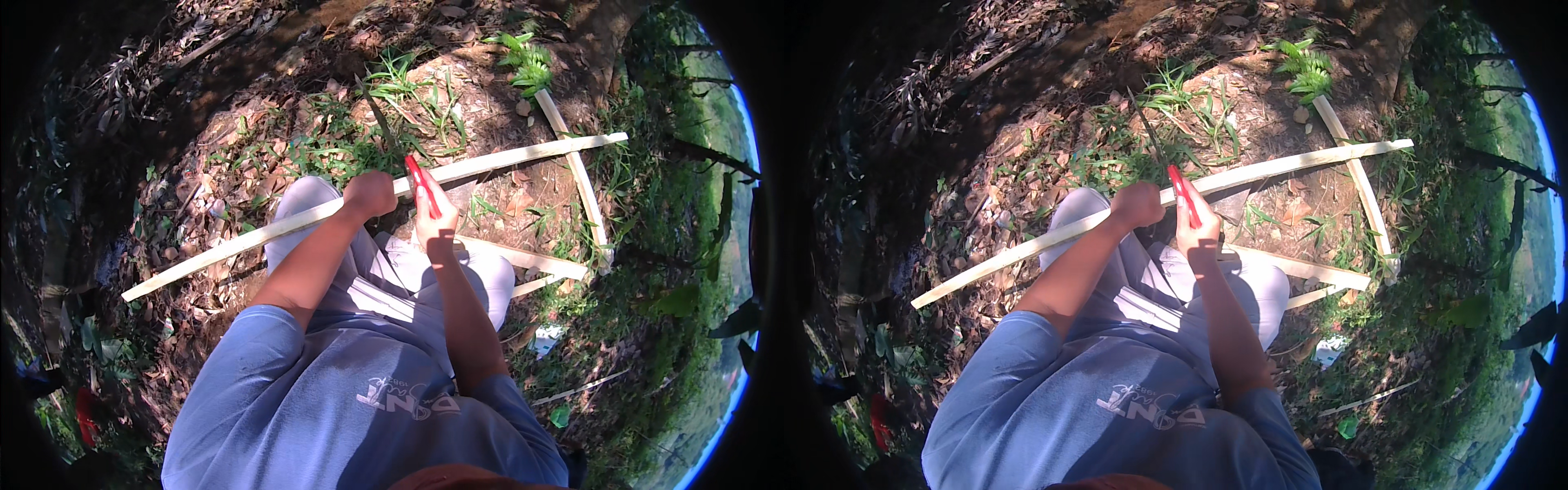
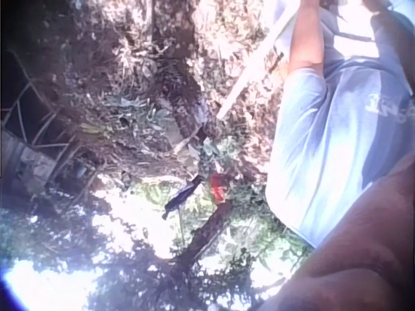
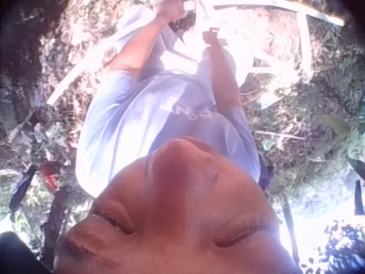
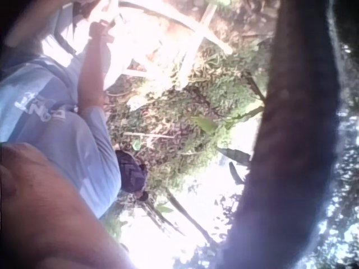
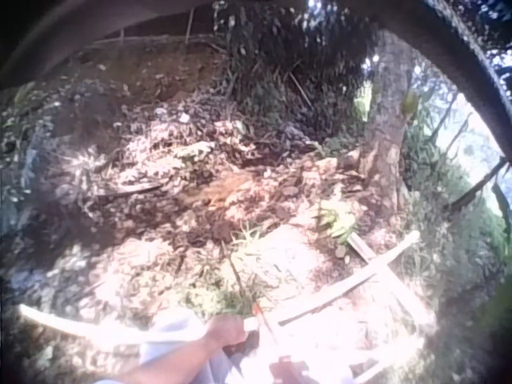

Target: The person sits on the ground and uses a red folding saw to cut a long piece of bamboo. They align the bamboo on a makeshift wooden stand and saw through it, creating a shorter segment.

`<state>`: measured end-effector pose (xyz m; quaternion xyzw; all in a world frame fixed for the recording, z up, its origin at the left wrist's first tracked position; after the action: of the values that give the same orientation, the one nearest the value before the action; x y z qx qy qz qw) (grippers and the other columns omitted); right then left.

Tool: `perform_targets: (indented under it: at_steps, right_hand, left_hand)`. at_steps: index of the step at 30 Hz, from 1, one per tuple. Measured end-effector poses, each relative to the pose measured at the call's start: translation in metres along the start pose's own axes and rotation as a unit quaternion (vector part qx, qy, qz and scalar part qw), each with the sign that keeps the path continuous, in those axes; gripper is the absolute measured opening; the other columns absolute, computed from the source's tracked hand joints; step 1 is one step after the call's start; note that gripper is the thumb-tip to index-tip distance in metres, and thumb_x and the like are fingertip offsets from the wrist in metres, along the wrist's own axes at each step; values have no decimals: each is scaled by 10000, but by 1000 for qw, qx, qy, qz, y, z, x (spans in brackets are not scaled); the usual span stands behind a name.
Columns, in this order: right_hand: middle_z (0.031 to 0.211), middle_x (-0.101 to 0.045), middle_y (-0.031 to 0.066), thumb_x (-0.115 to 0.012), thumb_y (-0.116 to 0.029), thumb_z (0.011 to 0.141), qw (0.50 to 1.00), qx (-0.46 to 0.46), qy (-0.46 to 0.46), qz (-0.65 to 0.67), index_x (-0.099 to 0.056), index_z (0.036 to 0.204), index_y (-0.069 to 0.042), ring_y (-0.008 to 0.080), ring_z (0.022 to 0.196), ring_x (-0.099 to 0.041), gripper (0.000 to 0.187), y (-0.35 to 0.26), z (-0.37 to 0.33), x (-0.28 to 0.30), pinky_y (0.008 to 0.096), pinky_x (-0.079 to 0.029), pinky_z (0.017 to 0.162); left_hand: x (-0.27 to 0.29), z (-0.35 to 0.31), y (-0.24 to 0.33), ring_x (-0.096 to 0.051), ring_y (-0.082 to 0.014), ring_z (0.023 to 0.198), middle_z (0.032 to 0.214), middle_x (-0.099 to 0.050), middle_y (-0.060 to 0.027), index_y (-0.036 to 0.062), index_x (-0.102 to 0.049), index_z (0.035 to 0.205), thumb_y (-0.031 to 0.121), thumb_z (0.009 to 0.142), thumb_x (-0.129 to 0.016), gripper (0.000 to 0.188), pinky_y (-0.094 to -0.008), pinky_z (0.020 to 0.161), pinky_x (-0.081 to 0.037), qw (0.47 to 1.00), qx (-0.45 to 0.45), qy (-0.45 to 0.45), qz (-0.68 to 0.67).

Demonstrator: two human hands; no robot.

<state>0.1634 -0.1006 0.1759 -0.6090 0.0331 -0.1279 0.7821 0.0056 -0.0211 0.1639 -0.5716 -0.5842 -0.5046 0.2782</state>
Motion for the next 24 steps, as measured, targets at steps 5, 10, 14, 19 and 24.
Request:
perform_targets:
  at_steps: [5,10,14,19,24]
  right_hand:
    - [1076,-784,72,-667,-113,1086,1000,-7,23,-8,-676,1482,-28,38,720,-596,404,8,-22,14,239,-493,629]
    - [940,-750,55,-658,-98,1076,988,-137,-23,-69,-678,1473,-9,25,678,-588,407,-14,-38,45,236,-469,580]
    - [800,-691,1,-679,-122,1067,994,-69,30,-80,-750,1237,26,46,685,-577,236,-29,-51,50,239,-466,612]
    - [964,-733,18,-642,-128,1111,989,-137,52,8,-757,1197,39,55,749,-599,220,-40,-75,63,206,-494,682]
    - [904,-771,81,-686,-134,1074,988,-130,17,-80,-764,1216,25,107,755,-687,227,-56,-98,90,288,-530,690]
  left_hand:
    - [3,4,5,-768,-409,1093,1172,-777,-222,20,-805,1111,289,865,-657,393,-498,963,-625,999,4,-34,-5]
    - [2,7,4,-784,-413,1061,1145,-798,-229,26,-817,1092,244,871,-636,359,-524,905,-650,1000,-5,-22,-4]
    - [-1,8,3,-782,-414,1065,1146,-799,-226,29,-816,1099,244,862,-641,365,-529,913,-647,1000,2,-12,-12]
    - [2,7,4,-777,-411,1077,1148,-794,-223,19,-810,1104,264,854,-648,385,-531,927,-640,999,2,-33,-6]
    - [5,8,3,-776,-408,1061,1146,-785,-225,3,-805,1090,309,857,-657,412,-527,922,-637,998,14,-51,-13]
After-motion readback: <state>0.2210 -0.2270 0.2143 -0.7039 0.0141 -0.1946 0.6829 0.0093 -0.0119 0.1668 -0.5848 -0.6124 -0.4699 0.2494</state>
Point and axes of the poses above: each hand's wrist, its own z-axis towards the middle knuckle, its own x-axis out of the back of the hand, y = z × x, the point moved 1 cm from there along z, towards the middle knuckle
